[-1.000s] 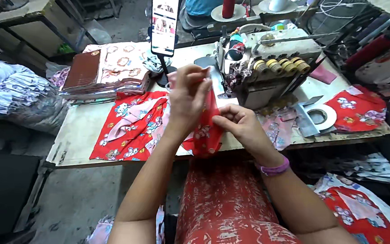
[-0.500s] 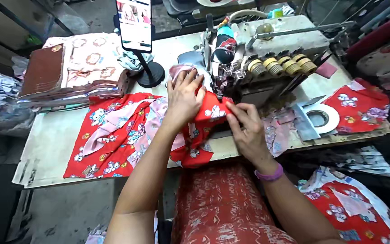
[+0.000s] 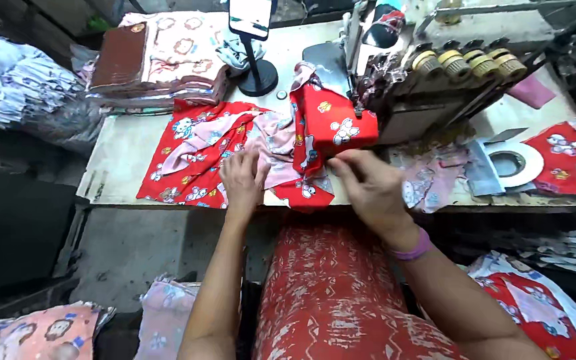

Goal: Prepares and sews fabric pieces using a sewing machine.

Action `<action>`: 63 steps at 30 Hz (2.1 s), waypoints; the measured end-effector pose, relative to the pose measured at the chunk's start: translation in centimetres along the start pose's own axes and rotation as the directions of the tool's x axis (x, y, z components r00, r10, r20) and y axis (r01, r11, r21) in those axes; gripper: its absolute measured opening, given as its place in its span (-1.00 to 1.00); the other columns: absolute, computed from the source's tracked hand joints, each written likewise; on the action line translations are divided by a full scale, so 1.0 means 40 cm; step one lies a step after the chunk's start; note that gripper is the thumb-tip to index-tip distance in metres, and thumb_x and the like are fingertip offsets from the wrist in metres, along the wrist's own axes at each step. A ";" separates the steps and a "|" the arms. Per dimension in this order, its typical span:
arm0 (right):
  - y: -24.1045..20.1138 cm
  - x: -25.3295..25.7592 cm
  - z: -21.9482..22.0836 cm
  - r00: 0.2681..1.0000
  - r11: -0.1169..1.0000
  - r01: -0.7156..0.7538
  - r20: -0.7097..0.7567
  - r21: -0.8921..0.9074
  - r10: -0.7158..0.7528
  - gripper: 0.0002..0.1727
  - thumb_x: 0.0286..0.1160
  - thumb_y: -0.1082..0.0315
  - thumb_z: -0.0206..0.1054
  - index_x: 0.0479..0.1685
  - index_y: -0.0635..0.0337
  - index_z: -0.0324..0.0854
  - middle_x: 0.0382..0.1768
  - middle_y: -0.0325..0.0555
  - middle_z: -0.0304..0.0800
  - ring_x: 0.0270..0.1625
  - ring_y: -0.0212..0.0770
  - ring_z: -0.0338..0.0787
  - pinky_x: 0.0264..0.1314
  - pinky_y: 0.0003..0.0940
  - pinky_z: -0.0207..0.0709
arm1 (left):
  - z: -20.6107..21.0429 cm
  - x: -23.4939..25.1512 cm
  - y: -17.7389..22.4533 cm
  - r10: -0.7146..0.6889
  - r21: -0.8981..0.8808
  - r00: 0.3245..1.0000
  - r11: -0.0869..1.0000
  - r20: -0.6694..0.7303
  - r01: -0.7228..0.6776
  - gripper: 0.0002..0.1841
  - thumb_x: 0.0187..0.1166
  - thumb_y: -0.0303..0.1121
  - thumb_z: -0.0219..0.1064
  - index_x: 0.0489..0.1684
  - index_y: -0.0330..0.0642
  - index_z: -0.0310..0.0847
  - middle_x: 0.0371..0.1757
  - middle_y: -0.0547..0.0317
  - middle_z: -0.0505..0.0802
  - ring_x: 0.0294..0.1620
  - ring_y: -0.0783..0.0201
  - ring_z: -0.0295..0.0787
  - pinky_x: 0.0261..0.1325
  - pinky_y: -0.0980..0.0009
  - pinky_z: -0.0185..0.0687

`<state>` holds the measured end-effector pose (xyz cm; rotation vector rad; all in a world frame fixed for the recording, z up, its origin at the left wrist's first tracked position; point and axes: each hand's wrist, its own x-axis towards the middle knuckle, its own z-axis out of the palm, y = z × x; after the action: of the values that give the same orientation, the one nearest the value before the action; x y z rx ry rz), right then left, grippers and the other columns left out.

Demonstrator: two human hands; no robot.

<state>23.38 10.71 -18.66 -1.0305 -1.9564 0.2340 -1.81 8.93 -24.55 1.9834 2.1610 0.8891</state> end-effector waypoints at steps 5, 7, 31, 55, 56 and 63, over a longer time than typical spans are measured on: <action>-0.054 0.022 0.174 0.885 0.946 -0.078 0.415 -0.314 0.211 -0.68 0.63 0.23 0.34 -0.12 0.41 0.68 -0.58 0.18 0.72 -0.48 0.26 0.82 -0.48 0.13 0.59 | -0.012 -0.037 -0.076 0.025 0.035 1.000 0.999 -0.006 -0.025 -0.65 0.69 -0.20 0.30 0.18 -0.27 0.79 0.34 -0.20 0.78 0.45 -0.32 0.59 0.44 -0.36 0.29; -0.036 0.040 0.200 0.830 0.939 -0.145 0.478 -0.312 0.288 -0.76 0.66 0.32 0.29 -0.16 0.39 0.68 -0.48 0.25 0.76 -0.34 0.33 0.84 -0.35 0.21 0.62 | -0.018 -0.036 -0.104 0.051 0.034 0.998 0.998 -0.031 -0.050 -0.67 0.69 -0.22 0.30 0.16 -0.26 0.80 0.31 -0.17 0.80 0.44 -0.27 0.62 0.47 -0.34 0.29; 0.096 0.000 -0.075 0.958 0.957 0.014 -0.277 0.290 0.070 -0.74 0.58 0.20 0.45 0.04 0.10 0.57 0.01 -0.31 0.70 0.11 -0.55 0.70 0.21 -0.57 0.60 | -0.106 0.229 0.332 0.417 -0.818 0.843 0.573 0.340 0.046 -0.87 0.65 -0.48 0.28 -0.27 -0.25 0.74 -0.47 0.50 0.77 -0.46 0.71 0.64 -0.31 0.72 0.59; 0.055 0.069 -0.145 0.837 0.516 -0.548 0.421 0.659 0.351 -0.82 0.54 0.49 0.35 0.03 0.11 0.55 -0.44 -0.35 0.85 -0.38 -0.49 0.85 -0.17 -0.53 0.79 | -0.098 0.149 0.356 0.378 -0.784 0.856 0.618 0.352 0.049 -0.93 0.57 -0.54 0.39 -0.21 -0.31 0.79 -0.38 0.30 0.85 -0.43 0.62 0.71 -0.29 0.68 0.66; 0.062 0.054 -0.145 0.820 0.517 -0.572 0.437 0.637 0.369 -0.75 0.46 0.51 0.40 0.05 0.13 0.54 -0.43 -0.35 0.86 -0.37 -0.48 0.85 -0.16 -0.54 0.77 | -0.097 0.141 0.357 0.374 -0.756 0.876 0.654 0.304 -0.017 -0.94 0.57 -0.52 0.40 -0.21 -0.30 0.80 -0.36 0.29 0.85 -0.41 0.63 0.71 -0.27 0.69 0.66; 0.099 0.057 -0.144 0.775 0.533 -0.628 0.389 0.567 0.498 -0.70 0.49 0.54 0.40 0.13 0.13 0.50 -0.45 -0.38 0.84 -0.40 -0.56 0.79 -0.19 -0.61 0.69 | -0.028 0.181 0.391 0.542 -0.179 0.819 0.801 -0.188 -0.572 -0.84 0.58 -0.38 0.41 -0.23 -0.28 0.87 -0.44 0.02 0.76 -0.40 0.13 0.71 -0.35 0.29 0.58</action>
<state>29.51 13.66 -15.87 -1.1190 -1.3915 1.3601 10.46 15.23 -14.14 2.5350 1.4198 1.2969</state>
